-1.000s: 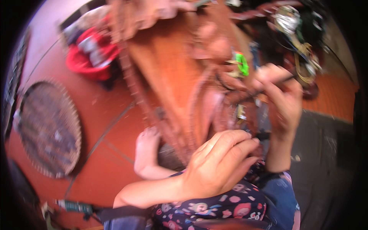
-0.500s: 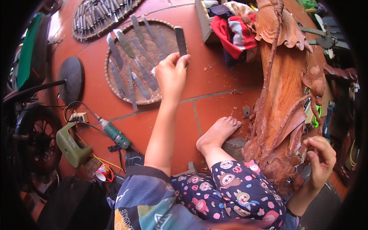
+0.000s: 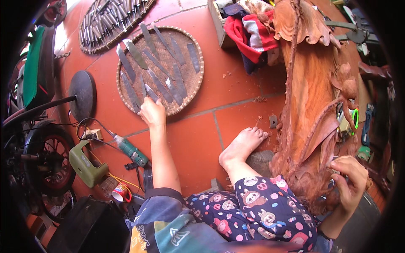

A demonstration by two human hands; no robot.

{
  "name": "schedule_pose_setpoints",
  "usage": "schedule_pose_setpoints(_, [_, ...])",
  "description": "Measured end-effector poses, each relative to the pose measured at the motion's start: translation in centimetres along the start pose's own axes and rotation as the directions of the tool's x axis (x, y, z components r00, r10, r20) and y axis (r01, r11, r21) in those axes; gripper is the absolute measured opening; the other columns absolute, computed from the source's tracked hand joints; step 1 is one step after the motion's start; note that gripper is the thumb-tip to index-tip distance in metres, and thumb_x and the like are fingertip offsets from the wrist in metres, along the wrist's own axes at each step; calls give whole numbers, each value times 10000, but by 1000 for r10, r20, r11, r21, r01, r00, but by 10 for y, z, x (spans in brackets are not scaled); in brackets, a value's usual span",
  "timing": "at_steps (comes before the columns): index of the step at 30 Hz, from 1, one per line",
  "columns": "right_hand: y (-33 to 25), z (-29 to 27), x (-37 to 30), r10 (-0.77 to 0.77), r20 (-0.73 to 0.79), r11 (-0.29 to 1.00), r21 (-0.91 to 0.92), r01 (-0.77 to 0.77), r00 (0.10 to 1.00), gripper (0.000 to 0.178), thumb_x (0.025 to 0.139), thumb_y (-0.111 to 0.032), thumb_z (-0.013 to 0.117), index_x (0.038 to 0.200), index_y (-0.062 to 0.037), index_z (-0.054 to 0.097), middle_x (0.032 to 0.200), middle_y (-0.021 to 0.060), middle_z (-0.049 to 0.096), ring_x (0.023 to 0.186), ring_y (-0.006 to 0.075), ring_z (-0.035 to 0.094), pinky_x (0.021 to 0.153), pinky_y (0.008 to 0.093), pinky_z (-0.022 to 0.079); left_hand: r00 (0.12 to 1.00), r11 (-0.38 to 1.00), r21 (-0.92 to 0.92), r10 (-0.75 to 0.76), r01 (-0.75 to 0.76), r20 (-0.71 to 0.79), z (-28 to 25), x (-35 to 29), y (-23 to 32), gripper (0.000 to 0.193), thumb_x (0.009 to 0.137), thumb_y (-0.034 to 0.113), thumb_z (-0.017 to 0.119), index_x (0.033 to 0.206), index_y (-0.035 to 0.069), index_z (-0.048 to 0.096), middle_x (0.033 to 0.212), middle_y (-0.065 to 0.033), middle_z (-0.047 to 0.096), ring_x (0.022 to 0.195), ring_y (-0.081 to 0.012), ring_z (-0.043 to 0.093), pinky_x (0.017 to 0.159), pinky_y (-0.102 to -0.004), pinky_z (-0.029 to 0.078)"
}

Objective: The person carves a large wooden piece using a chisel, shaping floral and leaf details. They repeatedly carve, brush away wood shavings, and switch between different chisels to refine the design.

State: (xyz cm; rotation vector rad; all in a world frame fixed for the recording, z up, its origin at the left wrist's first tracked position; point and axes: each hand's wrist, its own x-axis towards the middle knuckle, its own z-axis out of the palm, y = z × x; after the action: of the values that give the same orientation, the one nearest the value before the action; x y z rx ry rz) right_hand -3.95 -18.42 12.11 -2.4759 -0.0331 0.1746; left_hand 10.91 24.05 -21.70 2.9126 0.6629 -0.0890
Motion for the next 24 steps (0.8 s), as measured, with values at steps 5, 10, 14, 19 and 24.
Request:
schedule_pose_setpoints(5, [-5,-1,7,-74,35,997,12,73,997,260,711,-42,788,967,-5,768,878,125,754,825,284,732,767,374,577,995,999,-47,31,-27,99,4,7,-6,454,747,358,863,979,-14,742,969,-251,740,913,-427,721,845,-494,565])
schedule_pose_setpoints(10, [-3,-5,4,-92,43,996,-16,93,995,260,711,-74,851,959,-30,787,868,96,759,814,265,743,732,333,587,975,911,-411,110,-21,193,6,10,-43,321,885,281,761,897,-38,723,781,-164,724,696,-268,677,703,-405,528])
schedule_pose_setpoints(14, [-8,-8,-4,132,45,981,140,-137,990,455,760,-81,852,1197,-15,742,848,91,742,713,132,700,653,263,559,899,427,-900,357,84,253,-106,-71,59,190,913,101,723,777,1,636,734,-55,639,684,-127,583,637,-276,464])
schedule_pose_setpoints(19, [-11,16,12,211,132,893,377,-246,969,459,855,-92,795,1286,15,681,1008,104,702,662,128,657,643,258,542,191,-25,-959,978,-281,-81,-187,-153,174,183,784,65,815,876,-6,674,742,-96,633,675,-193,590,654,-324,475])
schedule_pose_setpoints(24, [-4,-8,18,291,14,790,560,-249,957,182,1014,-99,618,1064,48,711,931,112,713,744,144,705,645,265,577,397,-130,-912,869,-390,-294,-182,-193,214,353,766,167,867,1026,0,696,910,-125,689,814,-268,638,724,-356,498])
